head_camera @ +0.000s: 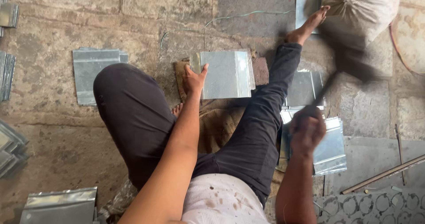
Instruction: The person sits on the floor and uses a hammer to repeatedly strike a metal sheet placed on a brick. They adjust the sheet's position and flip it over to work on different areas, then place the finished piece aside.
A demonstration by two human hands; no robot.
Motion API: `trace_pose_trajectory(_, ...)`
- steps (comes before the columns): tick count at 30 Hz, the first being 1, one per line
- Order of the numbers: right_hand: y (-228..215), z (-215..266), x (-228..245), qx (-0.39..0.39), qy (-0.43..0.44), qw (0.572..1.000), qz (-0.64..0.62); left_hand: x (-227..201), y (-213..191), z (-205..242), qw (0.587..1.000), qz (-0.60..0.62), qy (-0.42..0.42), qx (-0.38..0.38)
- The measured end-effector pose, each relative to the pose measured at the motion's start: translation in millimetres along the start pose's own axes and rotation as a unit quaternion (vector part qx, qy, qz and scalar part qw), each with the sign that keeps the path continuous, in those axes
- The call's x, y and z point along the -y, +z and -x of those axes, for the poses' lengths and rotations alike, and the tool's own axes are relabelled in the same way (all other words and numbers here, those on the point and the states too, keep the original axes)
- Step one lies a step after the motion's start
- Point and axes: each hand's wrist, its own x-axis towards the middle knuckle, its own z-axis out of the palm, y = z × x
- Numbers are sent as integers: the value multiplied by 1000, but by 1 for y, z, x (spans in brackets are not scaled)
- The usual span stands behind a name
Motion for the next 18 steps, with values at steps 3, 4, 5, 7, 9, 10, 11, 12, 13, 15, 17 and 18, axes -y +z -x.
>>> trace_pose_trajectory(3,-11,-3,-5,-60,-55,988,-132,-4,-7,0,992,38,-79,95)
trace_pose_trajectory(4,-8,1,-24,-73,-107,981,-141,-7,-8,-1,993,42,-72,88)
trace_pose_trajectory(5,-6,8,-48,-87,-159,972,-150,-10,-9,-2,994,46,-66,81)
trace_pose_trajectory(7,8,38,-106,-130,-163,976,-65,-6,-10,5,995,36,-57,70)
trace_pose_trajectory(9,30,69,-160,-169,-54,982,59,-7,-10,3,998,18,-45,51)
trace_pose_trajectory(10,35,88,-170,-89,26,986,136,-6,-10,2,996,23,-53,61)
trace_pose_trajectory(11,39,101,-174,16,138,971,196,-5,-9,1,995,27,-61,70)
trace_pose_trajectory(12,39,104,-173,83,240,940,228,-7,-5,-1,994,33,-66,81)
trace_pose_trajectory(13,32,97,-166,96,312,920,219,-6,-1,0,996,45,-48,53)
trace_pose_trajectory(15,21,58,-147,68,402,895,180,-4,4,-5,997,73,-14,-15)
trace_pose_trajectory(17,8,31,-116,31,327,937,118,3,5,-14,998,29,-12,-45)
trace_pose_trajectory(18,-6,13,-99,49,223,965,127,4,12,-7,999,9,-11,-49)
